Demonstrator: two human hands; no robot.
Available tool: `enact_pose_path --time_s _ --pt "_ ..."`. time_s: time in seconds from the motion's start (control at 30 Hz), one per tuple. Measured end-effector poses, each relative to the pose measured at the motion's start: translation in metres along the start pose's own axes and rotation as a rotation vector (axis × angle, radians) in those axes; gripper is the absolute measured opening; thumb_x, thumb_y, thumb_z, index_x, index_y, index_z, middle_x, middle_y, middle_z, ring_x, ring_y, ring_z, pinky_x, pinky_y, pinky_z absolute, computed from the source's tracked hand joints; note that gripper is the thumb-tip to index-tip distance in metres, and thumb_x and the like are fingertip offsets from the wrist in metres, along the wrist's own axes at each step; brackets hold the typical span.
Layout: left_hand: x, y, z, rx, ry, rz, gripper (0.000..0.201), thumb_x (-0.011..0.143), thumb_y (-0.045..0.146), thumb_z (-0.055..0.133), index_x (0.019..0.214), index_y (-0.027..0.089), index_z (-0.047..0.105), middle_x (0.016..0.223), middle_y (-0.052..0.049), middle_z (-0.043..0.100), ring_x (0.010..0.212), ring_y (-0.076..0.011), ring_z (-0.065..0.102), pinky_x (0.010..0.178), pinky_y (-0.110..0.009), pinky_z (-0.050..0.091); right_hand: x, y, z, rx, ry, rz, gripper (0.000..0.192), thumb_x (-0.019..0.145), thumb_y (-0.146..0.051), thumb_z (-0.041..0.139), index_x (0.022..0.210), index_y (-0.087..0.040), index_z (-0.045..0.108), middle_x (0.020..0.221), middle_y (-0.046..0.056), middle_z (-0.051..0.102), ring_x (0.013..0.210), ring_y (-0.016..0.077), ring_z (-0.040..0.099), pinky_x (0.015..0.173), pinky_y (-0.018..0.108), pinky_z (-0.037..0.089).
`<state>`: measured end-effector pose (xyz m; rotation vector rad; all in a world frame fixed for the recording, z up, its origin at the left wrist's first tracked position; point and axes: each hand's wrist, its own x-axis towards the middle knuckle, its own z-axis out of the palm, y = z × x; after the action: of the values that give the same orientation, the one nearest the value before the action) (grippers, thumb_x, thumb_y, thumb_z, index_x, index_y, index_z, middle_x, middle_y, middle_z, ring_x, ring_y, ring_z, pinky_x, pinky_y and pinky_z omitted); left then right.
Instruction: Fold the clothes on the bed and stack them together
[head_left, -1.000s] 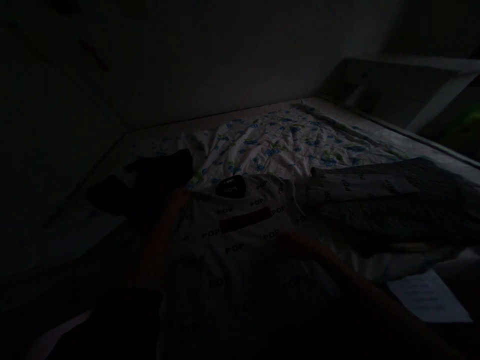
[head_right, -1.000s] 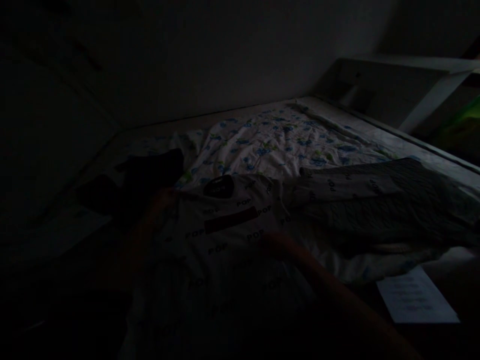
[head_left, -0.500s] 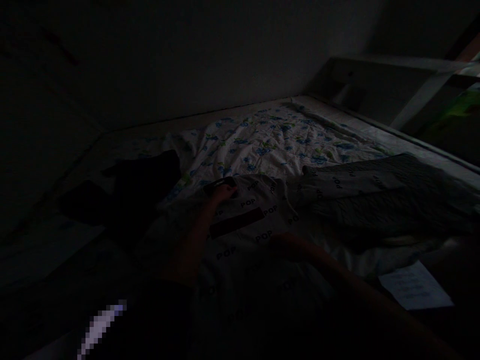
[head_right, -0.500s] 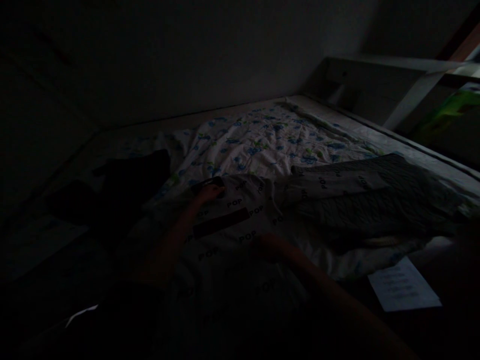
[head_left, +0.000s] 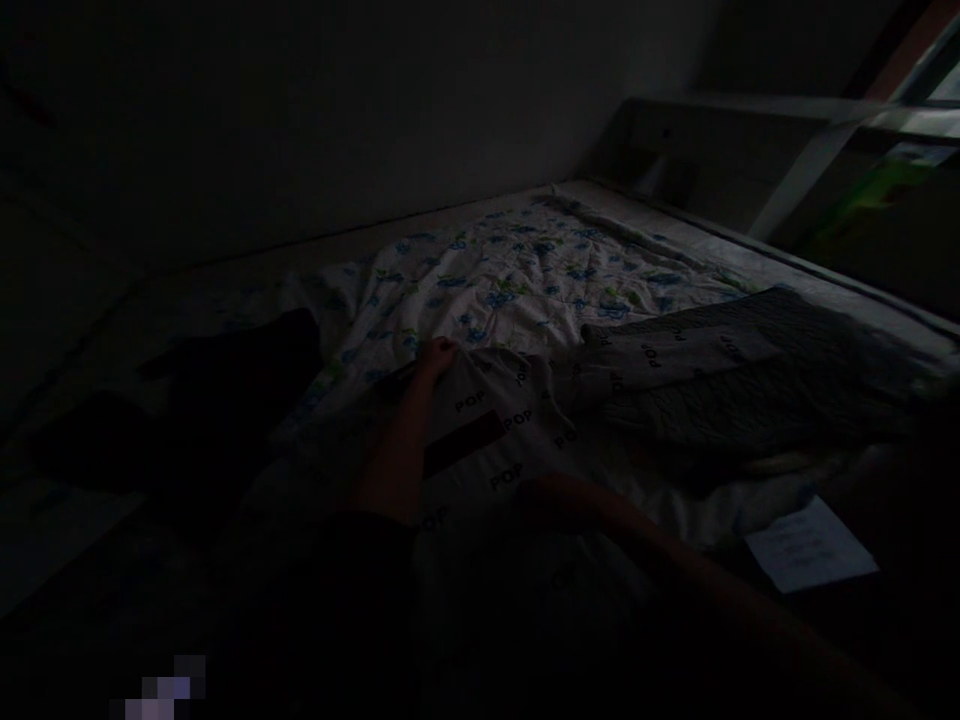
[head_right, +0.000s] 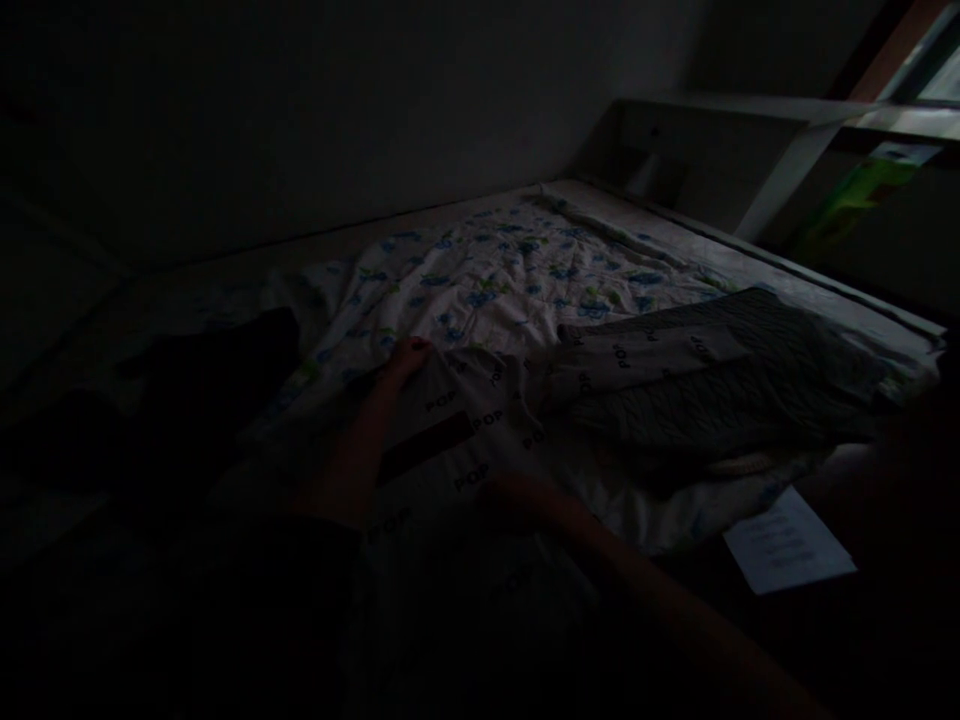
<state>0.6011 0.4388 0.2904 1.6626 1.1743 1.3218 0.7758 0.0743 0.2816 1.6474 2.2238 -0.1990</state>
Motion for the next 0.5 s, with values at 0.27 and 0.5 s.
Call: enact_pose_path --time_s 0.27,0.5 --pt "-0.044 -0.034 -0.04 0.145 -0.037 0.114 0.037 0.107 0.026 0.063 0.134 0.016 0.085 0.151 -0.016 0.085 0.14 -0.0279 0.078 0.123 -0.035 0.055 -0.008 0.0 -0.009 0.066 0.03 0.044 0.028 0.115 -0.029 0.071 0.134 -0.017 0.088 0.144 0.016 0.087 0.128 0.0328 0.085 0.102 0.035 0.062" --pt "-0.135 -0.135 -0.19 0.604 0.031 -0.121 0.049 0.116 0.045 0.063 0.147 0.009 0.076 0.151 -0.02 0.082 0.127 -0.0298 0.077 0.107 -0.034 0.058 -0.011 0.011 -0.011 0.136 0.095 0.073 0.031 0.112 -0.023 0.072 0.138 -0.018 0.089 0.145 0.014 0.087 0.128 0.031 0.085 0.105 0.034 0.062"
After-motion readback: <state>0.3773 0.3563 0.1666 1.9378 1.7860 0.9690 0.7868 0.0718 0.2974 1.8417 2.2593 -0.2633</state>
